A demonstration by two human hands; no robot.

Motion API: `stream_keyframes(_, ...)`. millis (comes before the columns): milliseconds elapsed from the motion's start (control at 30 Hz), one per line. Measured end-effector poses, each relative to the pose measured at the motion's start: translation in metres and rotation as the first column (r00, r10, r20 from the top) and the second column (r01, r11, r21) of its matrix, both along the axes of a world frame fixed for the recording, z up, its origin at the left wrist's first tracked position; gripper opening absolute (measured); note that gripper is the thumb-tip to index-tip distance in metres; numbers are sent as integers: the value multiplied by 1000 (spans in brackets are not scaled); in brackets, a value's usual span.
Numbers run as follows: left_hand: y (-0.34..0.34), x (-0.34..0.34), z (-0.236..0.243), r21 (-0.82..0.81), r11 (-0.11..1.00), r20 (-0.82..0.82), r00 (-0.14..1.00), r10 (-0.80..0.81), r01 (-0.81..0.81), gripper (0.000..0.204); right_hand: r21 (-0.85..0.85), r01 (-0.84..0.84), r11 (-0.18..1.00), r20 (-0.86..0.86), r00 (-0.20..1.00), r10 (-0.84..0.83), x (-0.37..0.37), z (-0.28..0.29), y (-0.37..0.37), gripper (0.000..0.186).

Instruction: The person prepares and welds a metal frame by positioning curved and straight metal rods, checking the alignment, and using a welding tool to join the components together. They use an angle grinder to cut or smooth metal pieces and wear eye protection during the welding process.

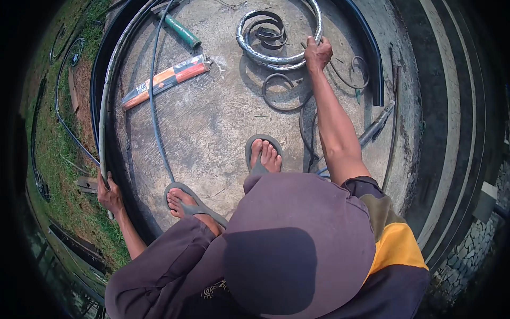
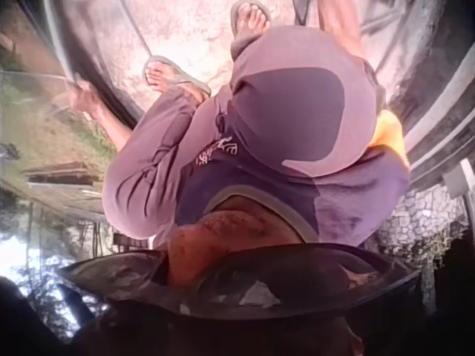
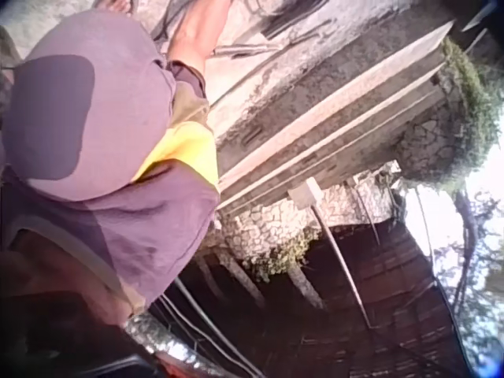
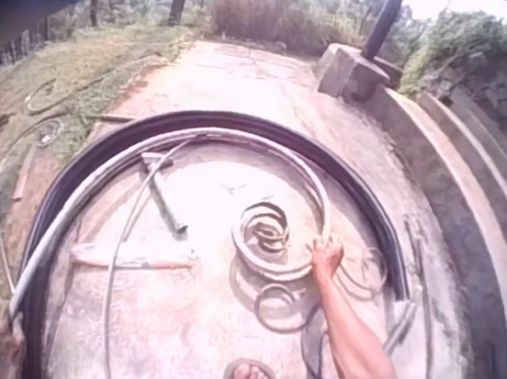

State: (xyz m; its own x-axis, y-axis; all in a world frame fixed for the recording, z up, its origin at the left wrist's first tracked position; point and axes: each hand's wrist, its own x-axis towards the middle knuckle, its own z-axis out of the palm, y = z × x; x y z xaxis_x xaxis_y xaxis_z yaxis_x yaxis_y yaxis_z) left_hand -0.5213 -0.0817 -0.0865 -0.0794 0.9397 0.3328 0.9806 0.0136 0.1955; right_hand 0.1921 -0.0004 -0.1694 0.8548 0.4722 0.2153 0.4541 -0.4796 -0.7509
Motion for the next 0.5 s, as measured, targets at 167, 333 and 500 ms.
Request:
stream_keyframes(167, 1, 2, -2, 25, 1000, -29, 1000, -4, 5, 27, -17, -9, 1000, 31, 999, 9, -4, 3, -4, 30)
stream_keyframes(333, 3, 11, -4, 5, 1000, -2, 1000, -3, 3, 29, -9, -13, 1000, 22, 1000, 13, 3, 8, -5, 29)
stream_keyframes(500, -6, 5, -8, 16, 998, -57, 997, 57, -56, 33, -66, -93, 994, 74, 992, 98, 11, 4, 0, 31)
